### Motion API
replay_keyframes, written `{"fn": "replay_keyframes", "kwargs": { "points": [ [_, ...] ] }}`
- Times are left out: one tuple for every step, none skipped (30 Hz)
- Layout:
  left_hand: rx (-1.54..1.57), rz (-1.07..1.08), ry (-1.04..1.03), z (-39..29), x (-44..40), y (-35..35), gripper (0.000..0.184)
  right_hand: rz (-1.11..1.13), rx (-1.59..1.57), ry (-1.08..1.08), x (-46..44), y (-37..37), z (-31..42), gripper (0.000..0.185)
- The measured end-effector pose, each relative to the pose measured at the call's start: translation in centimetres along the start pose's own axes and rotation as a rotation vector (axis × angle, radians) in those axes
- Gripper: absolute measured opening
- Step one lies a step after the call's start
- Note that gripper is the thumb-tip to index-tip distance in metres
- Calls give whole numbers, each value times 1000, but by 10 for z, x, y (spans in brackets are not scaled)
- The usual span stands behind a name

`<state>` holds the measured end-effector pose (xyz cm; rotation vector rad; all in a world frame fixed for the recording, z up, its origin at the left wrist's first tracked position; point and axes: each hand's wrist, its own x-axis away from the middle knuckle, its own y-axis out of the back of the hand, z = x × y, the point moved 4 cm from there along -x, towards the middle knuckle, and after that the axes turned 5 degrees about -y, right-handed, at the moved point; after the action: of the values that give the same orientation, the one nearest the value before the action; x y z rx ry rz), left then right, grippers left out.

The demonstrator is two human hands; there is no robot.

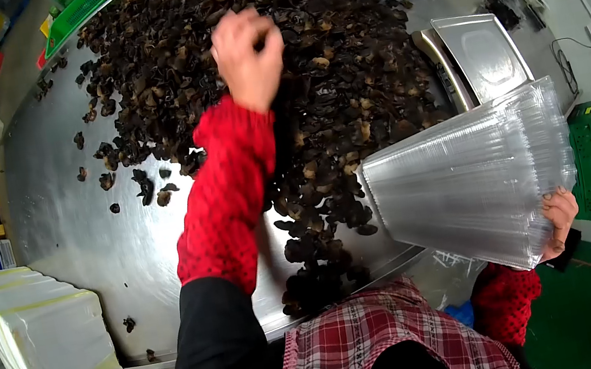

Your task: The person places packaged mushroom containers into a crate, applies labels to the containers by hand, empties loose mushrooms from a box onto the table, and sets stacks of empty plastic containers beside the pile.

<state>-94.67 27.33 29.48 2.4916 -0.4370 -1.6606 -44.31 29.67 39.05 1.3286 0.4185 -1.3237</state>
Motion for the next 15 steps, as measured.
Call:
{"fn": "replay_keyframes", "kwargs": {
  "points": [
    [81, 112, -26, -19, 17, 15, 10, -8, 0, -9, -2, -1, 5, 64],
    [43, 181, -38, -37, 42, 24, 11, -1, 46, -1, -4, -7, 15, 58],
    [-42, 306, -26, -49, 66, 31, 13, 10, 90, 5, -5, -11, 21, 52],
    [-75, 357, 49, -49, 90, 30, 15, 45, 79, 67, -6, -11, 19, 44],
    [-119, 404, 106, -50, 103, 29, 16, 41, 74, 67, -4, -12, 21, 44],
    [-154, 406, 118, -50, 110, 25, 17, 41, 83, 62, -6, -14, 23, 41],
    [-186, 406, 130, -51, 113, 21, 18, 39, 96, 59, -9, -15, 24, 38],
    [-180, 399, 126, -52, 117, 16, 18, 42, 37, 49, -10, -14, 23, 33],
    [-217, 395, 152, -50, 120, 11, 18, 38, 43, 52, -7, -9, 17, 33],
    [-255, 392, 178, -49, 121, 8, 19, 64, 41, 79, -7, -6, 9, 34],
    [-253, 390, 177, -49, 121, 5, 19, 78, 39, 92, -4, -4, 3, 35],
    [-251, 371, 177, -49, 124, 5, 18, 92, 36, 104, -1, -2, -3, 36],
    [-250, 354, 179, -49, 126, 6, 18, 70, 4, 104, -1, -2, -4, 36],
    [-254, 358, 179, -48, 128, 5, 18, 46, -30, 103, 0, -3, -4, 37],
    [-234, 322, 177, -48, 130, 4, 17, 46, -33, 100, 0, -2, -8, 37]
  ]
}}
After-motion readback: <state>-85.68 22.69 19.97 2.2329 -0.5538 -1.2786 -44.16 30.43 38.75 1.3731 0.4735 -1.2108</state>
